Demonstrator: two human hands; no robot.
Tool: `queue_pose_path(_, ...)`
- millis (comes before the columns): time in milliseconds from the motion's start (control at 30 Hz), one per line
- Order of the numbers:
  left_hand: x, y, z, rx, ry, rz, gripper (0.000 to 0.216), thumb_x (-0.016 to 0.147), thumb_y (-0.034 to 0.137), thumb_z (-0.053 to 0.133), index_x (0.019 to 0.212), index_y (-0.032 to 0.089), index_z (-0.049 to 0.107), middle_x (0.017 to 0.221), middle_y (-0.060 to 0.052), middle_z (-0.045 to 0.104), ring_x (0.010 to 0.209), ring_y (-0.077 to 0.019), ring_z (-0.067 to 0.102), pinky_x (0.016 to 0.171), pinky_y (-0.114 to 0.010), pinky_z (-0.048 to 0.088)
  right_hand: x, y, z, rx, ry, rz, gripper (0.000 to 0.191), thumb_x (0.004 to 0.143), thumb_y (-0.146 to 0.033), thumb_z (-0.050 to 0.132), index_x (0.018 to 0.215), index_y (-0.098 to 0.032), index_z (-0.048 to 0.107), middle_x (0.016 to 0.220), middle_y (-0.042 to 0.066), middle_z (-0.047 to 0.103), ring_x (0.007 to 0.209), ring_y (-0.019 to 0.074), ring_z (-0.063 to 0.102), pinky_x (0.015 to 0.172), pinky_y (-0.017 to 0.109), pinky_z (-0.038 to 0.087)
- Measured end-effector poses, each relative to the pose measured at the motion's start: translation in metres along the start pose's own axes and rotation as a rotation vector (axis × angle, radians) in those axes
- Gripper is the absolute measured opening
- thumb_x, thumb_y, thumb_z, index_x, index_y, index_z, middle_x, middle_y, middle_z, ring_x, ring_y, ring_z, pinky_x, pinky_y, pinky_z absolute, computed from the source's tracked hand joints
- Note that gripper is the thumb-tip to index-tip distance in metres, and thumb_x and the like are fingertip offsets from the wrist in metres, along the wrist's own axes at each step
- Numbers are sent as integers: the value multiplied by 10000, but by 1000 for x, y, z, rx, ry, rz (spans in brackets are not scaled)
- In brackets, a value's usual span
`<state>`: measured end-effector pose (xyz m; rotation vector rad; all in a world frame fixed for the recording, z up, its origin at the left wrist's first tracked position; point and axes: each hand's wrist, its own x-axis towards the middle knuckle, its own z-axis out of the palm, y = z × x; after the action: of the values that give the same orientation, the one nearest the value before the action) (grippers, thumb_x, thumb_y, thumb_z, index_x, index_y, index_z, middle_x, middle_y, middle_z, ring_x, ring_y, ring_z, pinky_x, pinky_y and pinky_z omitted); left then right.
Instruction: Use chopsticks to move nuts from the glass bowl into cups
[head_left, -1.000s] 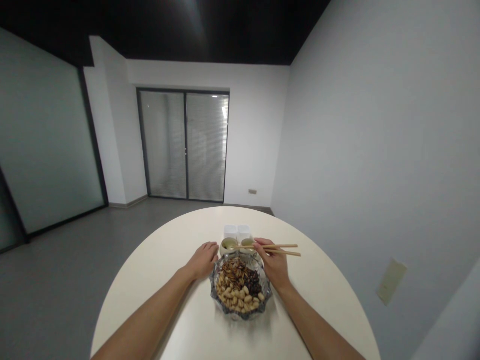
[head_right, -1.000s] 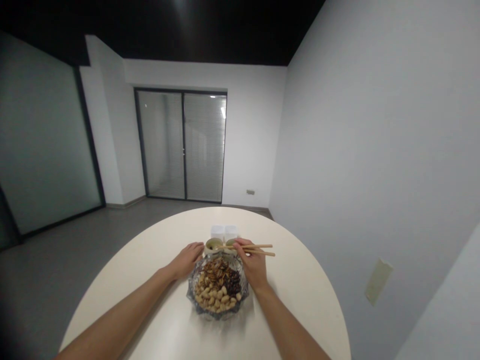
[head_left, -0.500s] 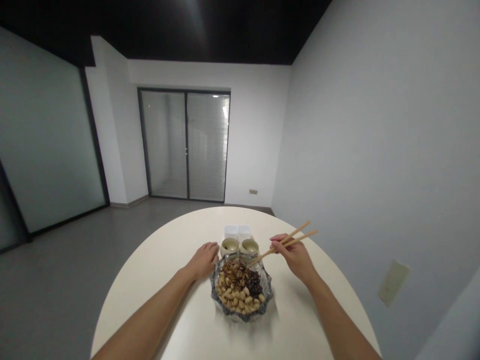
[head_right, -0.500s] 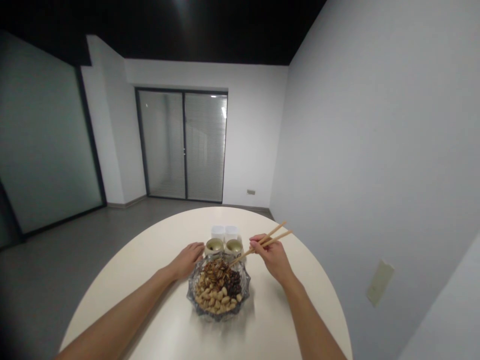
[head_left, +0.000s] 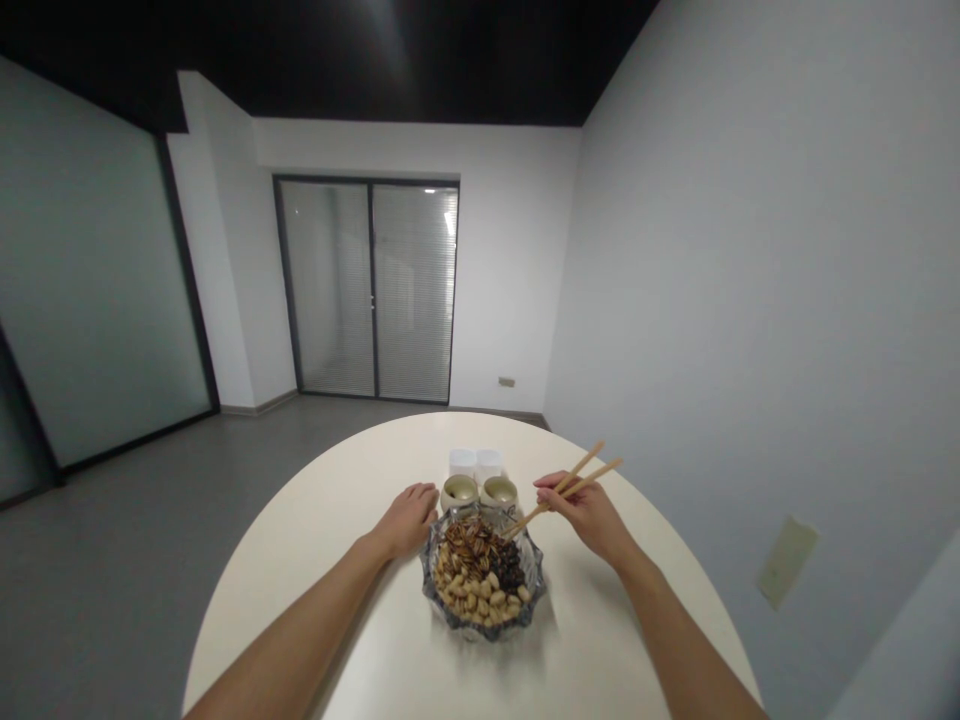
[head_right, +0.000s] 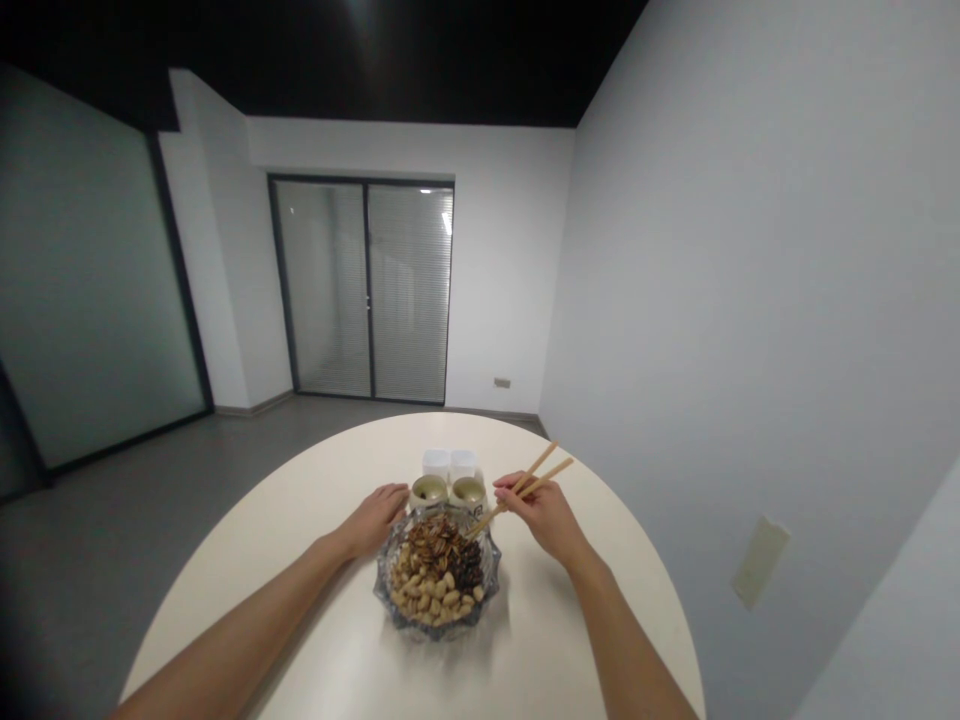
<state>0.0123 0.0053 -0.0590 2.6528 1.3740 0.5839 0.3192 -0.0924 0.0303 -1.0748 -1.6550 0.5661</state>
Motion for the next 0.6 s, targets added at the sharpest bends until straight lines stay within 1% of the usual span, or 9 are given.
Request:
queue_pose_path(300, -1, 3, -4, 4, 7, 9, 413, 913, 248, 417, 1288, 123, 537, 1385, -141, 507, 1295, -252, 431, 1129, -378, 300, -1, -2, 0, -12, -18, 8, 242, 799, -414, 692, 868, -186, 737, 770, 48, 737, 730, 211, 698, 667, 313, 574)
queue_pose_path(600, -1, 2, -5, 8, -11, -1, 424, 919, 250, 400, 1304, 129, 530, 1396, -128, 500, 1308, -256, 414, 1131, -372, 296, -1, -6, 2, 5, -24, 7, 248, 797, -411, 696, 859, -174, 735, 741, 48, 725, 696, 200, 684, 644, 308, 578)
